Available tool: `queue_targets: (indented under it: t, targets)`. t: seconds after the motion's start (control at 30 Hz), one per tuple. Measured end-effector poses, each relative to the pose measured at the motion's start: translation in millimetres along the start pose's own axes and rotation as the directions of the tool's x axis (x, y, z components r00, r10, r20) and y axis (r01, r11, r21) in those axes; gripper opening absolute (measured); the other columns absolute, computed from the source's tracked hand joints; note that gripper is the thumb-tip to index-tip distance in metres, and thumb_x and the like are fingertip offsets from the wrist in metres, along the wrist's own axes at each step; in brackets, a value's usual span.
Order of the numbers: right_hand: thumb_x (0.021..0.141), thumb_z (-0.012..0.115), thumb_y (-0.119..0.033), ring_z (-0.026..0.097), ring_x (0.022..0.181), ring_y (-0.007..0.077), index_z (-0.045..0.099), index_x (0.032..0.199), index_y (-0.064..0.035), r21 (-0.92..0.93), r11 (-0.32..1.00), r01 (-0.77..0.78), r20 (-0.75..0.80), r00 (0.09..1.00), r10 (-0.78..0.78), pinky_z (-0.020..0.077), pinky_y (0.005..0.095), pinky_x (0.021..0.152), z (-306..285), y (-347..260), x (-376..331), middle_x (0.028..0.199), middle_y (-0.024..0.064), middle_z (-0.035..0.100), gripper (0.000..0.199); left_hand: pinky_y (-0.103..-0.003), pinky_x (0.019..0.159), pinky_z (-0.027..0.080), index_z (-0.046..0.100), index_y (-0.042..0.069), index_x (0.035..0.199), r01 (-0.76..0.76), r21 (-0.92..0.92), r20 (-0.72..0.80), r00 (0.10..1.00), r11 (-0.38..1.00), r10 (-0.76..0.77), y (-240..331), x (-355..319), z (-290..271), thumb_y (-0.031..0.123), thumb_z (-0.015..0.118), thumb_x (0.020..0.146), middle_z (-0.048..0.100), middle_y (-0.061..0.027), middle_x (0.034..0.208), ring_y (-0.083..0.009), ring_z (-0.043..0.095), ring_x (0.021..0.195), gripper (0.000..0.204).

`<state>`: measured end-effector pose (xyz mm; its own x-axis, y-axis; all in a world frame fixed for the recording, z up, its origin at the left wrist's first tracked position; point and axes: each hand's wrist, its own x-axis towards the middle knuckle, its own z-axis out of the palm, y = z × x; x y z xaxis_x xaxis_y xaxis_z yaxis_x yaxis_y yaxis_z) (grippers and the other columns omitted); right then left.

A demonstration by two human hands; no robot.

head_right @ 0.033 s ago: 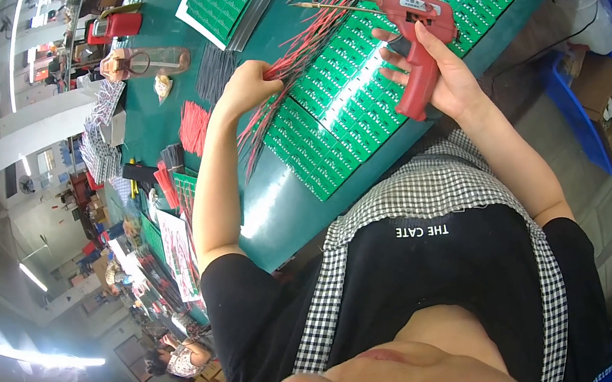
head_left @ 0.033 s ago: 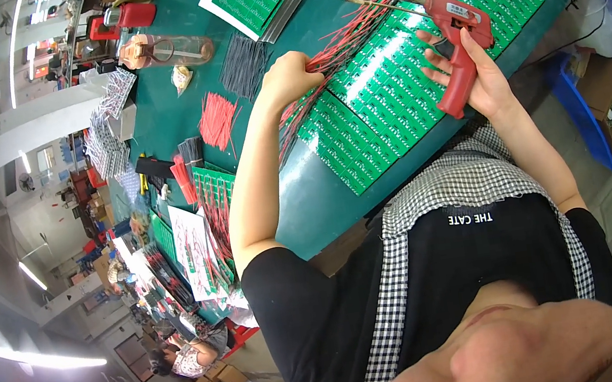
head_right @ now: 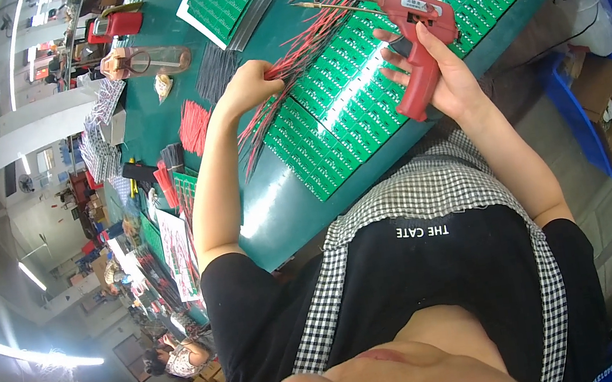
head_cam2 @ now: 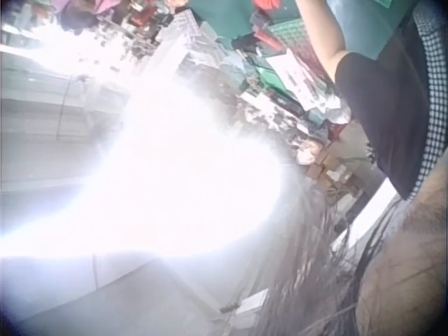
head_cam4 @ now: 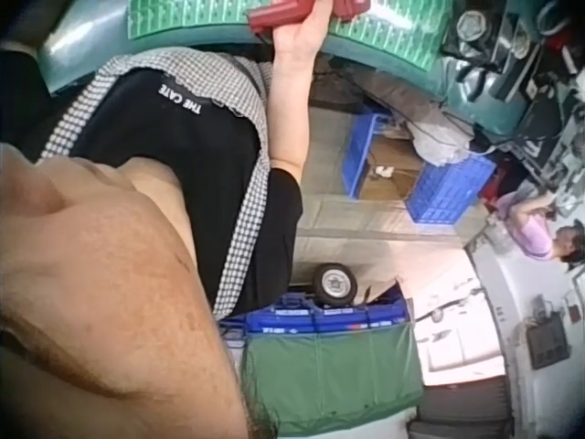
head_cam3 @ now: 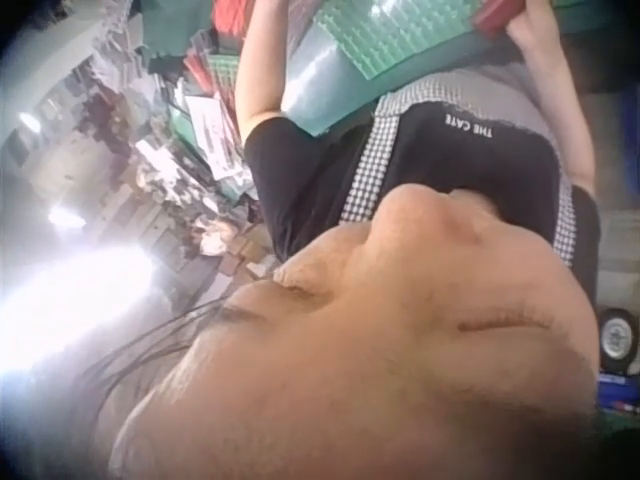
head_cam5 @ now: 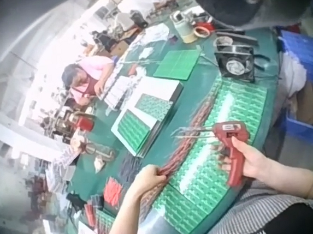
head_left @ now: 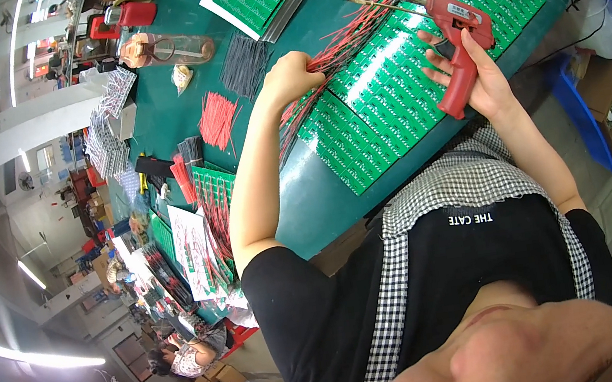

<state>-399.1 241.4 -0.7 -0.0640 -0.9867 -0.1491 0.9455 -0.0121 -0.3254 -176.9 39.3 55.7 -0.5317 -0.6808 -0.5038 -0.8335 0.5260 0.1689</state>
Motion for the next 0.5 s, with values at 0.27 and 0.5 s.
queue_targets:
  t: [0.27, 0.5]
  targets:
    - [0.089, 0.047, -0.031, 0.05, 0.099, 0.0199, 0.032, 0.129, -0.0098, -0.023, 1.0, -0.002, 0.005, 1.0, 0.002, 0.0429, 0.0395, 0.087, 1, 1, 0, 0.12, 0.0134, 0.047, 0.048, -0.034, 0.055, 0.041, 0.06, -0.006, 0.076, -0.101, -0.117, -0.045, 0.994, 0.988, 0.096, -12, 4, 7, 0.02, 0.061, 0.067, 0.055, -0.0135, 0.059, -0.0173, 0.053, 0.057, 0.028]
    - [0.089, 0.046, -0.033, 0.049, 0.1, 0.0191, 0.03, 0.13, -0.0102, -0.062, 0.998, 0.009, -0.001, 1.0, -0.009, 0.0416, 0.0397, 0.089, 2, 1, -2, 0.121, 0.0132, 0.046, 0.049, -0.031, 0.054, 0.039, 0.061, -0.005, 0.074, -0.146, -0.347, -0.003, 0.988, 0.927, 0.154, -17, 0, 1, 0.018, 0.065, 0.068, 0.051, -0.0086, 0.056, -0.0101, 0.046, 0.056, 0.025]
